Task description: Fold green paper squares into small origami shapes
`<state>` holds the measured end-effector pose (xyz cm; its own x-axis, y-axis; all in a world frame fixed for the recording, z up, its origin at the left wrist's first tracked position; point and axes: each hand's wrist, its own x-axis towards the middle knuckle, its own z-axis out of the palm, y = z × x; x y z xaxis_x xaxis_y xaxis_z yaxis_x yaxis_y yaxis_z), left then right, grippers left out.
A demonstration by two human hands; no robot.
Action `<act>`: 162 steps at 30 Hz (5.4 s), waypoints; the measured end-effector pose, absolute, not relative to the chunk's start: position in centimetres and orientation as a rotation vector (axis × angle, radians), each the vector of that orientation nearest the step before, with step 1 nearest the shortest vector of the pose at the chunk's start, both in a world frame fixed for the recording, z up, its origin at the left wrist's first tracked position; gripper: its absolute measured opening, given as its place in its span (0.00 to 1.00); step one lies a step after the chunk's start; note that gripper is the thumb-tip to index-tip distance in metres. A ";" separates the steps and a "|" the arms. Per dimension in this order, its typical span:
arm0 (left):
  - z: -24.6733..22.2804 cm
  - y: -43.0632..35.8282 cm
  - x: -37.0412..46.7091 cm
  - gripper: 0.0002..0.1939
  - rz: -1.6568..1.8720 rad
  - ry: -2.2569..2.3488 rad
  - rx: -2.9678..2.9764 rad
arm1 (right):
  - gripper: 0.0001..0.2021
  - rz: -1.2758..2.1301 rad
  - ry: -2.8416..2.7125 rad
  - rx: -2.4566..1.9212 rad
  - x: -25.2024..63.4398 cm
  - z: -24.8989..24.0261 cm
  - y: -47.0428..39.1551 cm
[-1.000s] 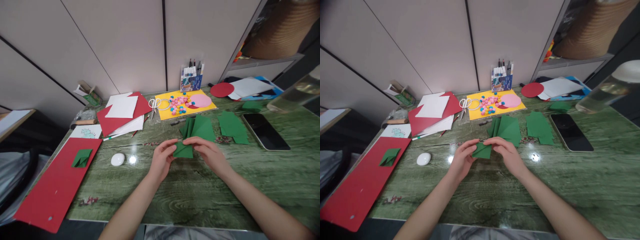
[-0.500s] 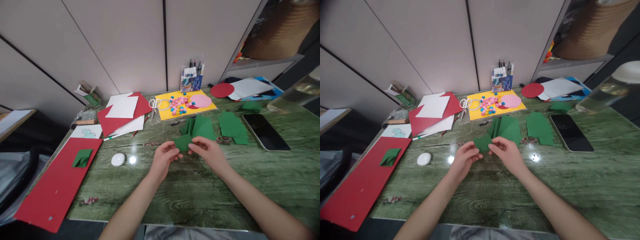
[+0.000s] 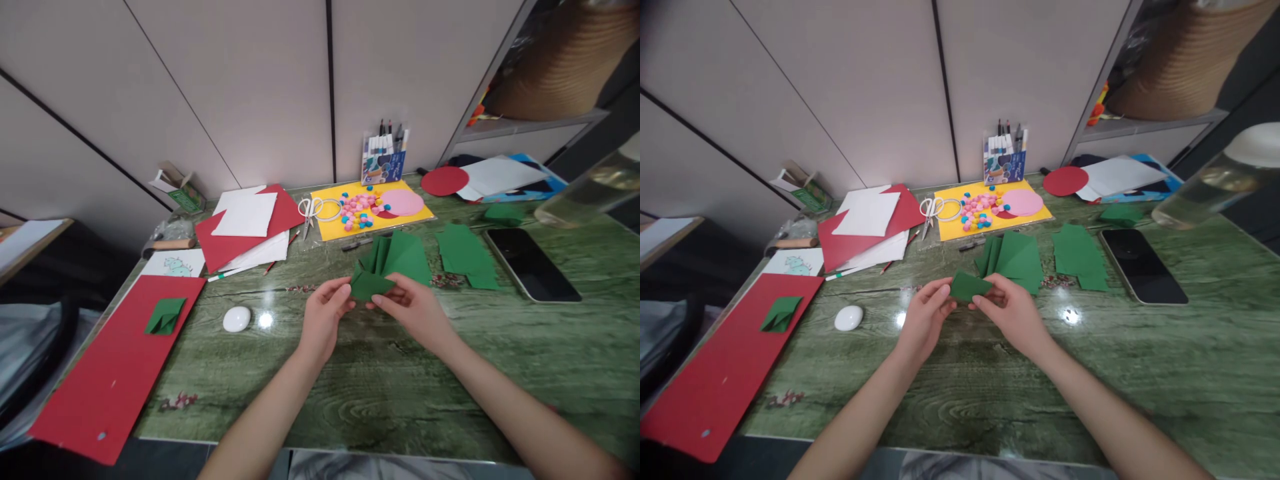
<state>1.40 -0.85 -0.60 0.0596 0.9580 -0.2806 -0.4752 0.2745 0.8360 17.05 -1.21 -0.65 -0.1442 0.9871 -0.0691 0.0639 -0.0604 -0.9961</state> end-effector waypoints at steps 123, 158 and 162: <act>0.3 -1.8 1.7 0.10 1.064 1.254 1.338 | 0.14 0.241 -1.858 -1.134 17.7 0.6 -2.7; -0.9 -1.4 1.5 0.13 1.056 1.086 1.236 | 0.08 0.794 -1.763 -1.385 17.5 -0.7 -1.1; -1.0 -1.1 1.4 0.13 1.057 1.070 1.042 | 0.07 0.990 -1.620 -1.344 17.6 -0.7 -0.8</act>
<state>1.43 -1.09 -0.96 0.1512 0.9768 -0.1516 -0.1401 0.1730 0.9749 17.63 -0.82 -0.70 -0.1229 0.9881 0.0925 0.3689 0.1320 -0.9201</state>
